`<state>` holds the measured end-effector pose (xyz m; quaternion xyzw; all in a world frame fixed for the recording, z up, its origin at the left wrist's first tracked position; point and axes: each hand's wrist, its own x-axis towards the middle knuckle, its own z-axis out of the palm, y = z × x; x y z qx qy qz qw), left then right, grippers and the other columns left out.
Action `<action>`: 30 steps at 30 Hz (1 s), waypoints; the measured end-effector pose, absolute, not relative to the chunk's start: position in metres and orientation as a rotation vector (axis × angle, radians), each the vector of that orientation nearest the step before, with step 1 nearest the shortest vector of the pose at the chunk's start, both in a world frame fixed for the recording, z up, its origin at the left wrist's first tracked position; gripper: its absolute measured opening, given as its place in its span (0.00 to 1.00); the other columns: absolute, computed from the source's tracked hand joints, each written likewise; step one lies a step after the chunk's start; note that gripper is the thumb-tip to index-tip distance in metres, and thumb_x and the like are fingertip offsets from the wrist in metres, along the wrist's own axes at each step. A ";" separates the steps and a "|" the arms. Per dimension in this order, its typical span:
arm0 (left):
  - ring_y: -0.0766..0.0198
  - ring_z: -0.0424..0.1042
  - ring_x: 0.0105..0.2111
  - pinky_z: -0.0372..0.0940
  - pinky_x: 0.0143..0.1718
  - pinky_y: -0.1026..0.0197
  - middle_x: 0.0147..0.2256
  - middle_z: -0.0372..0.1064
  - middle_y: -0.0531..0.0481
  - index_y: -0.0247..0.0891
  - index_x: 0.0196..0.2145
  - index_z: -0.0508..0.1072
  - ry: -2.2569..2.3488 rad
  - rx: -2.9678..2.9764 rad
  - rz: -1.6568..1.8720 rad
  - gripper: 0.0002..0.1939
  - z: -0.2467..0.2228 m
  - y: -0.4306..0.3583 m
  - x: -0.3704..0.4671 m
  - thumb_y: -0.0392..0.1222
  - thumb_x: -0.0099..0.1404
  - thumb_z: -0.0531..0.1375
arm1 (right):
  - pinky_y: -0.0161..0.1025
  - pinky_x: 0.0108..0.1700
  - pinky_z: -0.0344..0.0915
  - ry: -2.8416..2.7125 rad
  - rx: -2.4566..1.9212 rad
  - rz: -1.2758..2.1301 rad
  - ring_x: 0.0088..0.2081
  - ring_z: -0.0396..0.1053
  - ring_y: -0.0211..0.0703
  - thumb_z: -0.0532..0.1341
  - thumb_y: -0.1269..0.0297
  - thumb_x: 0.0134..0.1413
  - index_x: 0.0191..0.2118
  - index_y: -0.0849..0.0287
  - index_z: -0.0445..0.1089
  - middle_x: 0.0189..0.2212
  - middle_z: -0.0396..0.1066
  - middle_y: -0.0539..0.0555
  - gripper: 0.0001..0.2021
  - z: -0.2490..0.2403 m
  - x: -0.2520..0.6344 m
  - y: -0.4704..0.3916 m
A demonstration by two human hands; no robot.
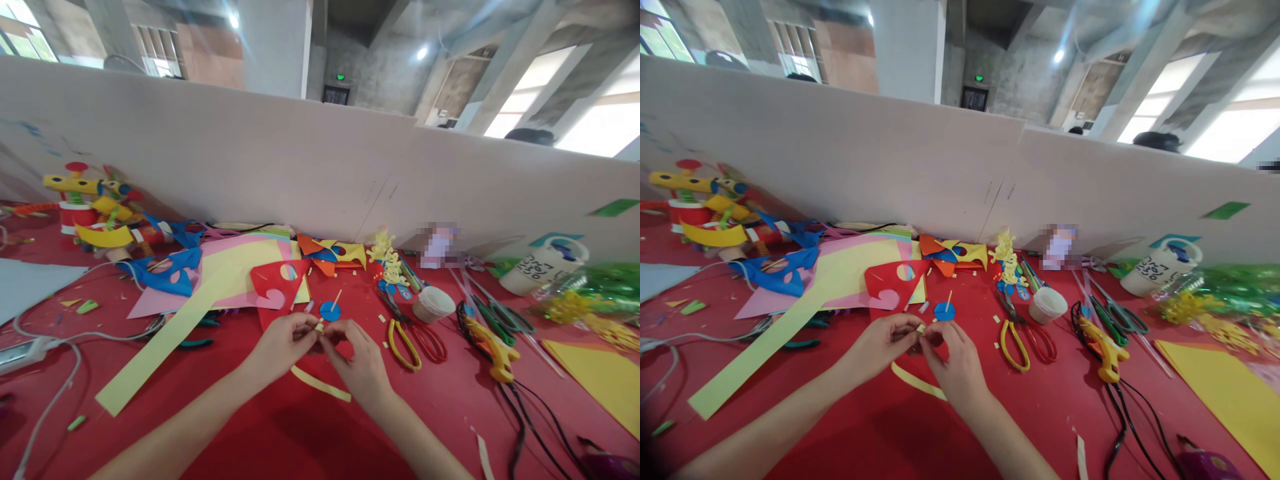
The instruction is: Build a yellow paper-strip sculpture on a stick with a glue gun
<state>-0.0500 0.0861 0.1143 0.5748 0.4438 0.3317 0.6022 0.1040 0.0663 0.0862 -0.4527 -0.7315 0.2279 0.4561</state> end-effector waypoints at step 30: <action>0.69 0.65 0.21 0.59 0.26 0.66 0.25 0.67 0.56 0.37 0.32 0.64 0.952 1.474 0.485 0.07 0.113 0.093 -0.061 0.38 0.55 0.58 | 0.34 0.30 0.62 -1.731 -1.265 1.145 0.28 0.66 0.39 0.57 0.62 0.51 0.28 0.60 0.68 0.25 0.69 0.51 0.08 0.092 0.118 0.081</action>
